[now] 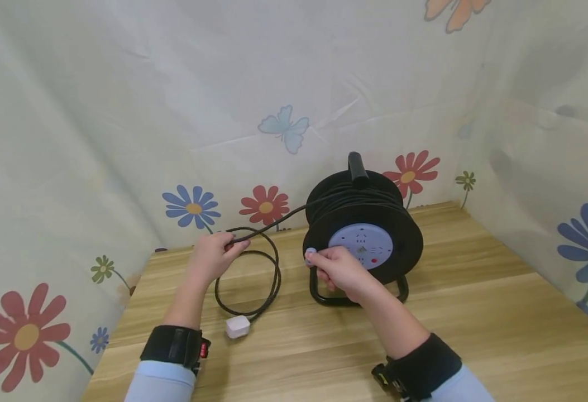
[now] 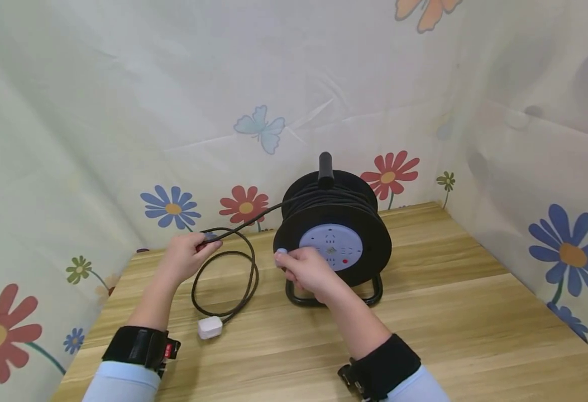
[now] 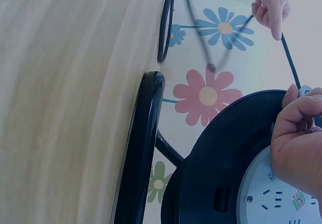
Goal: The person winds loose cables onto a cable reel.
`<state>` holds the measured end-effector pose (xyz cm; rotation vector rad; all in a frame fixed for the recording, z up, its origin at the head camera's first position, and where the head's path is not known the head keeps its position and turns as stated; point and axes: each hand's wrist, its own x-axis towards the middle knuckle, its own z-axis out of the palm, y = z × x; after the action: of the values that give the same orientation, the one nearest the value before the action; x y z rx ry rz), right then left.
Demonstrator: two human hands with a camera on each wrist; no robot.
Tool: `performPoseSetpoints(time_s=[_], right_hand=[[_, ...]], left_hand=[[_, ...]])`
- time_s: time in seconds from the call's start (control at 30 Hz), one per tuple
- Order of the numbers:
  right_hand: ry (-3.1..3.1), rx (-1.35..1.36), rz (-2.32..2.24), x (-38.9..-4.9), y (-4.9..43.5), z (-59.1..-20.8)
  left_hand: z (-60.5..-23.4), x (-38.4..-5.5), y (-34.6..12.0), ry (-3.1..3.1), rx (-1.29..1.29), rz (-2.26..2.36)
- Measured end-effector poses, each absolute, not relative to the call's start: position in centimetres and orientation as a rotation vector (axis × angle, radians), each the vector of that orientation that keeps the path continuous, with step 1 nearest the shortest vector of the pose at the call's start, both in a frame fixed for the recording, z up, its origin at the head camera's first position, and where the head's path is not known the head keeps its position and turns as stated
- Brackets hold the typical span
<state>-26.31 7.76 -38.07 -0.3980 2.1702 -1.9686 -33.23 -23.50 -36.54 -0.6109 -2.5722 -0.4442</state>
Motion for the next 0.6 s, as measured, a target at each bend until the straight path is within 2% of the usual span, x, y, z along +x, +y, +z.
performPoseSetpoints(time_s=[0.33,0.6], right_hand=[[2.166,-0.393,-1.969,-26.4,8.0,-37.9],[2.154,-0.394,-1.978,-26.3,7.8,-37.8]], left_hand=[[-37.1,-32.5,-26.9,-2.592,-0.647,-0.647],[-37.2,-31.9,-30.0,-2.583,-0.548,-0.594]])
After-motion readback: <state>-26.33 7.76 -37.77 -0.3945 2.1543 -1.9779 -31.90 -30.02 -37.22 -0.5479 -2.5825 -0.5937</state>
